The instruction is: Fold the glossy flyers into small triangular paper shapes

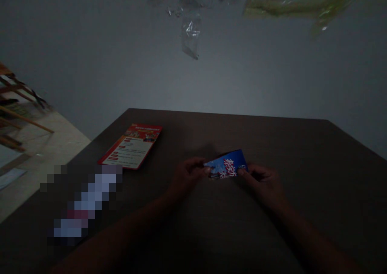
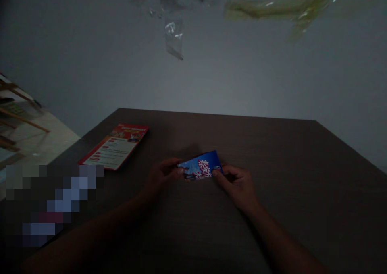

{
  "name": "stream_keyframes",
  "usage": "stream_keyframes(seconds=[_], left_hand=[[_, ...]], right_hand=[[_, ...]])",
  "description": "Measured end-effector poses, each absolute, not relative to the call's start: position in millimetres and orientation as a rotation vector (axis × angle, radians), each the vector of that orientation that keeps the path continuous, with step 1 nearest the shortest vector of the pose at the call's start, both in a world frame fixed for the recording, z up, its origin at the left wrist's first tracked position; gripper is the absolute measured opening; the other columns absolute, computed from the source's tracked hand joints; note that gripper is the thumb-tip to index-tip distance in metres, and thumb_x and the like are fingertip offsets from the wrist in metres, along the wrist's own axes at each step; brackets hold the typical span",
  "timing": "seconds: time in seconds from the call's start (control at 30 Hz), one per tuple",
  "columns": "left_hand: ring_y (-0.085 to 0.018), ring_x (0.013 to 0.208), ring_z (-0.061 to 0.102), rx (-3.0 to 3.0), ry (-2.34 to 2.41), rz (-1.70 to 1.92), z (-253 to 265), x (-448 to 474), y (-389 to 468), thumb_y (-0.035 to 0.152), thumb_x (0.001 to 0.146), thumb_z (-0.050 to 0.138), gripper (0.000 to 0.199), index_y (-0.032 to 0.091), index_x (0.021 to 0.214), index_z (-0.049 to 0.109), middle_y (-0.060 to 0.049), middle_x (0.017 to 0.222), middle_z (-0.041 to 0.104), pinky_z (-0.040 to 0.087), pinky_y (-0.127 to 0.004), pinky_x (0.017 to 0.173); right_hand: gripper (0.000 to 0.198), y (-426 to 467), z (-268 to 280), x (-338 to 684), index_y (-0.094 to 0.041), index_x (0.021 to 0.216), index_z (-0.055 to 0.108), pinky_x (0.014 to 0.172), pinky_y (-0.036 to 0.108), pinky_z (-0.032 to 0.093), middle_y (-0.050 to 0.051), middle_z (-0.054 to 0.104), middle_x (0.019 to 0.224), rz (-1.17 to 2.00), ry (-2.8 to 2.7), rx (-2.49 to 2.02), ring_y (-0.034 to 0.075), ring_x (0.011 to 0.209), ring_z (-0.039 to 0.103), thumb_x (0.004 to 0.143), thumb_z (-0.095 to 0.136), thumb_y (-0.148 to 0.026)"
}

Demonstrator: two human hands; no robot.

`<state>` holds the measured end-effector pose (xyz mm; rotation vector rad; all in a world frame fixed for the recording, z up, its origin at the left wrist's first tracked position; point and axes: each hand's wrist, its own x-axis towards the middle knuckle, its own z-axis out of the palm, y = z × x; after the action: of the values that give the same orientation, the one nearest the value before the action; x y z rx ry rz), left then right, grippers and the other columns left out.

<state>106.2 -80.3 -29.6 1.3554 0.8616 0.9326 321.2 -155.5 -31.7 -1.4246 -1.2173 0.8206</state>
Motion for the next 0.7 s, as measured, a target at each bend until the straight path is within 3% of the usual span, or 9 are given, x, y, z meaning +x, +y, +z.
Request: stream_keyframes(seconds=[0.17,0.7], left_hand=[[-0.008,0.057,0.053,1.428,0.96,0.923,-30.2,107.3,-81.3,0.035,0.07,0.067,0.022,0.013,0.072,0.069,0.001,0.06,0.061,0.039,-0.017,0.054],[-0.014,0.068,0.063,1.255,0.929,0.928,-33.8,108.3,-79.2,0.027,0.063,0.074,0.018,0.014,0.074,0.071,-0.001,0.073,0.07,0.048,-0.021,0.066]], right_hand=[[0.02,-153.5,-33.5,321.3,-0.017,0.063,0.066,0.054,0.024,0.04,0.001,0.061,0.065,0.799,-1.199,-1.421,0.013,0.059,0.053,0.071,0.069,-0.034],[0.018,-149.7,-32.5,320.4,-0.018,0.06,0.064,0.054,0.024,0.043,0.002,0.066,0.07,0.919,-1.063,-1.336,0.013,0.06,0.055,0.066,0.074,-0.032]])
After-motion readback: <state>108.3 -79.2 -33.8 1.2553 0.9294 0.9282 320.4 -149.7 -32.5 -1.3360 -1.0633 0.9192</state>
